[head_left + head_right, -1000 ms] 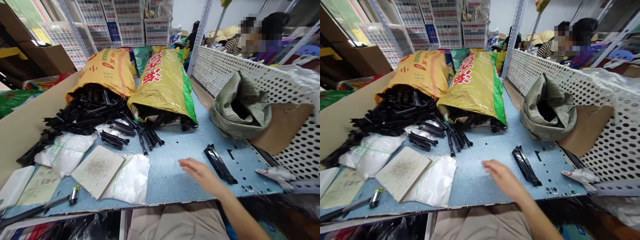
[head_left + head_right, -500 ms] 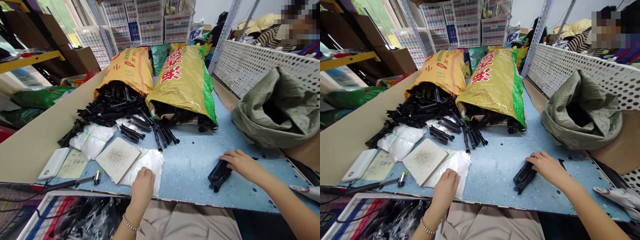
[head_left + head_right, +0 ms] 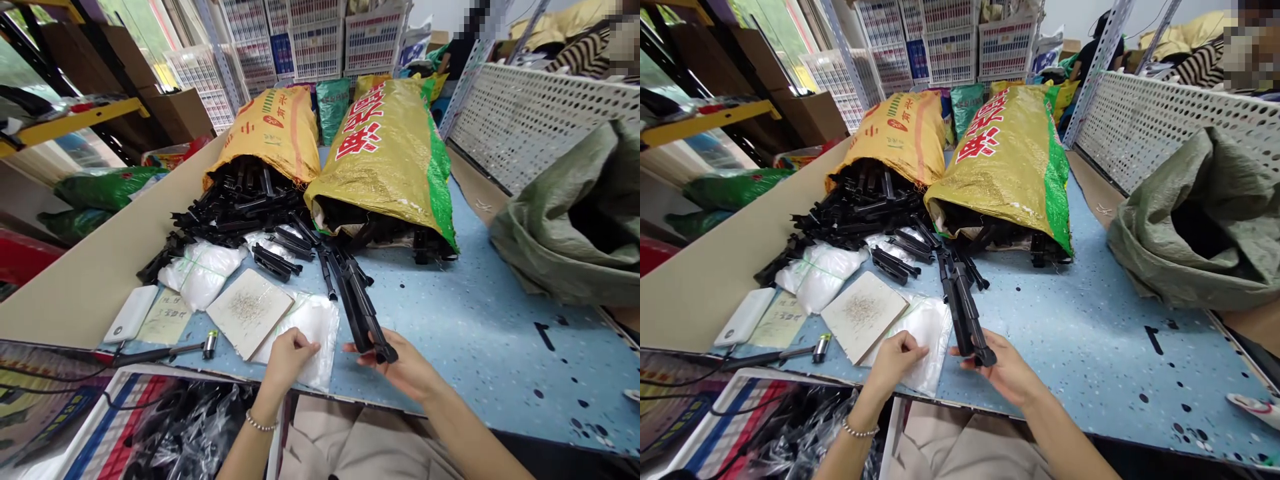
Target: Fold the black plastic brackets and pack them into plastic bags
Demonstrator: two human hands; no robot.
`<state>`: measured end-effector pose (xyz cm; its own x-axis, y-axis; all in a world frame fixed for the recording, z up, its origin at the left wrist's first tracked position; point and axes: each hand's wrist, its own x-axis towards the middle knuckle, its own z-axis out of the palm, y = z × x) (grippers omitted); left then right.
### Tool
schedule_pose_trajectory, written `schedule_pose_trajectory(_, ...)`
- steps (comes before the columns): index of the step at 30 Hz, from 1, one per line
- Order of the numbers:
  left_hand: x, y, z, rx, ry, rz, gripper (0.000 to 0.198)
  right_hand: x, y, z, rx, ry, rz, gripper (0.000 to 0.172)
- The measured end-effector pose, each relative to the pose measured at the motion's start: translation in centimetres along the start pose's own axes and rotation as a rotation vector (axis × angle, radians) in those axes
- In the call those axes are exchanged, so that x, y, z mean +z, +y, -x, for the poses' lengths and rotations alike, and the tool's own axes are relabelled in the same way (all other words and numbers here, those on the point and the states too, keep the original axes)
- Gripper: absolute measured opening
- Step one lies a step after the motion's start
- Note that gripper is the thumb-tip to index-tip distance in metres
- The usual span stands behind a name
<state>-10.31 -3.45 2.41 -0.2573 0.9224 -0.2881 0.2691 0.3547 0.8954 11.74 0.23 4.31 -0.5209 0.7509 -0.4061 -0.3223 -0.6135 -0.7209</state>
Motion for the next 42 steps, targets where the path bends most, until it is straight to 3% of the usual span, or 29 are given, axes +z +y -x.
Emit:
schedule_pose_trajectory(5, 0.2, -0.5, -0.5, 0.013, 0.011, 0.003, 0.022, 2.9, 1.6, -2.8, 0.039, -0.063, -0.181, 0.027)
schedule_pose_trajectory(8, -1.5, -0.2, -0.3, 0.018, -0.004, 0.067, 0.023, 2.5, 2.5, -4.0, 0.042, 0.024, -0.135, 0.029)
schedule_pose_trajectory(13, -3.7, 0.9, 0.9, 0.162, 0.179, 0.091, 0.025, 1.9, 2.6, -3.7, 0.032, 0.054, -0.114, 0.031)
schedule_pose_trajectory(17, -2.0, 0.7, 0.9, 0.133, 0.175, -0.087, 0.028, 2.9, 2.0, -2.6, -0.006, -0.018, -0.106, 0.029)
schedule_pose_trajectory(23, 1.5, -0.4, 0.3, 0.088, 0.087, -0.112, 0.026, 3.7, 2.3, -3.1, -0.009, -0.031, -0.125, 0.028)
schedule_pose_trajectory(25, 1.1, -0.2, 0.6, 0.094, 0.072, -0.07, 0.026, 3.5, 2.7, -3.5, -0.007, -0.009, -0.114, 0.029)
schedule_pose_trajectory(28, -1.3, 0.5, 1.4, 0.212, 0.107, -0.038, 0.019, 3.2, 3.2, -3.9, -0.004, 0.017, -0.095, 0.029)
schedule_pose_trajectory(30, -3.1, 1.0, 2.2, 0.337, 0.154, -0.217, 0.01, 3.2, 3.3, -4.0, -0.002, 0.027, -0.099, 0.028)
schedule_pose_trajectory(32, -4.4, 1.4, 2.7, 0.4, 0.164, -0.521, 0.017, 3.2, 3.2, -4.0, 0.004, 0.039, -0.104, 0.028)
schedule_pose_trajectory(34, -4.7, 1.5, 2.9, 0.399, 0.133, -0.738, 0.031, 2.9, 3.1, -3.6, 0.0, 0.052, -0.113, 0.028)
schedule_pose_trajectory(36, -4.3, 1.2, 2.6, 0.399, 0.096, -0.754, 0.041, 2.3, 3.1, -2.6, 0.006, 0.027, -0.154, 0.027)
schedule_pose_trajectory(39, -3.4, 0.5, 1.9, 0.387, 0.041, -0.563, 0.044, 0.6, 4.1, -0.3, 0.156, -0.163, -0.312, 0.033)
schedule_pose_trajectory(42, -3.3, 0.1, 1.5, 0.369, -0.017, -0.414, 0.048, -0.9, 6.1, 1.5, 0.472, -0.327, -0.42, 0.045)
